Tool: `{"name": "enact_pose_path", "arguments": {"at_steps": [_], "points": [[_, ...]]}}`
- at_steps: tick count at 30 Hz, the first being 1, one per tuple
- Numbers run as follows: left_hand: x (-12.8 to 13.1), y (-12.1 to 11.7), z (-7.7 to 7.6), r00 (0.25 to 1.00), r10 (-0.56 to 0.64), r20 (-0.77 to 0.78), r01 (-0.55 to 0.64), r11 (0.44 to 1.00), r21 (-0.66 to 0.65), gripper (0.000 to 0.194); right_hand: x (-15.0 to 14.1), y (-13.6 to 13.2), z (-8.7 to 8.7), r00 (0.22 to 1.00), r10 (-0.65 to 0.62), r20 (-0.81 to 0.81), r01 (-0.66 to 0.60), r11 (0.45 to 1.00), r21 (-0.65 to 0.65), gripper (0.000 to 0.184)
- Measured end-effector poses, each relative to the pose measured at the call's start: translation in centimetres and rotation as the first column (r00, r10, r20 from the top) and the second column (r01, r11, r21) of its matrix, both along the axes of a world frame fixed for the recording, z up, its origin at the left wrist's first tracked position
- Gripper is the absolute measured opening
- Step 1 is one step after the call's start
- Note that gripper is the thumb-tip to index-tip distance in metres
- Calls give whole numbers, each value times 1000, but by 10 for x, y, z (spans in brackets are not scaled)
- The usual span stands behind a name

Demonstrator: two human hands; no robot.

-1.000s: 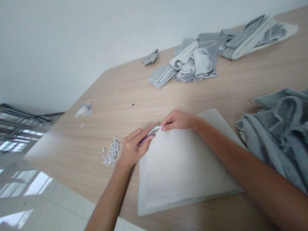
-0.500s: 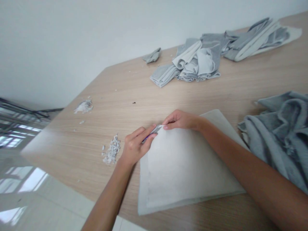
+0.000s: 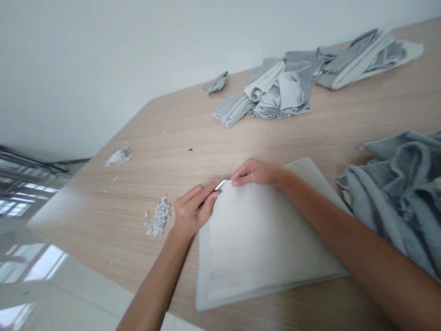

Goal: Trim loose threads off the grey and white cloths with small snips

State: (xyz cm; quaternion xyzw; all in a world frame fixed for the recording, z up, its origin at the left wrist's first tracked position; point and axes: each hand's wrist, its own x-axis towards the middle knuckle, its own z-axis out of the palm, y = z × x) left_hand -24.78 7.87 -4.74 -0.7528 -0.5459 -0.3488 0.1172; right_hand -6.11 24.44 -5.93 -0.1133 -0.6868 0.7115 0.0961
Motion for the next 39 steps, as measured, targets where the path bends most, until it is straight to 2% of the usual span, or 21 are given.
{"name": "enact_pose_path", "arguments": {"at_steps": [8, 13, 24, 34, 39], "points": [[4, 3, 1, 1000, -30, 3, 30, 999, -45, 35, 0, 0, 1, 1000, 8, 19, -8, 1000, -2, 36], [1, 4, -3, 998, -45, -45, 42, 997, -70, 37, 0, 0, 2, 1000, 24, -1, -24, 1000, 9, 32], [-1, 4, -7, 993, -48, -109, 43, 998, -48, 38, 0, 1, 0, 999, 31, 10, -30, 993, -115, 26], [4, 4, 0, 998, -12, 54, 12, 1000, 4, 35, 1, 0, 4, 999, 5, 35, 1, 985, -173, 21], [3, 3, -1, 998, -64, -24, 63, 997, -38, 39, 3, -1, 7, 998, 29, 52, -16, 975, -221, 23]]}}
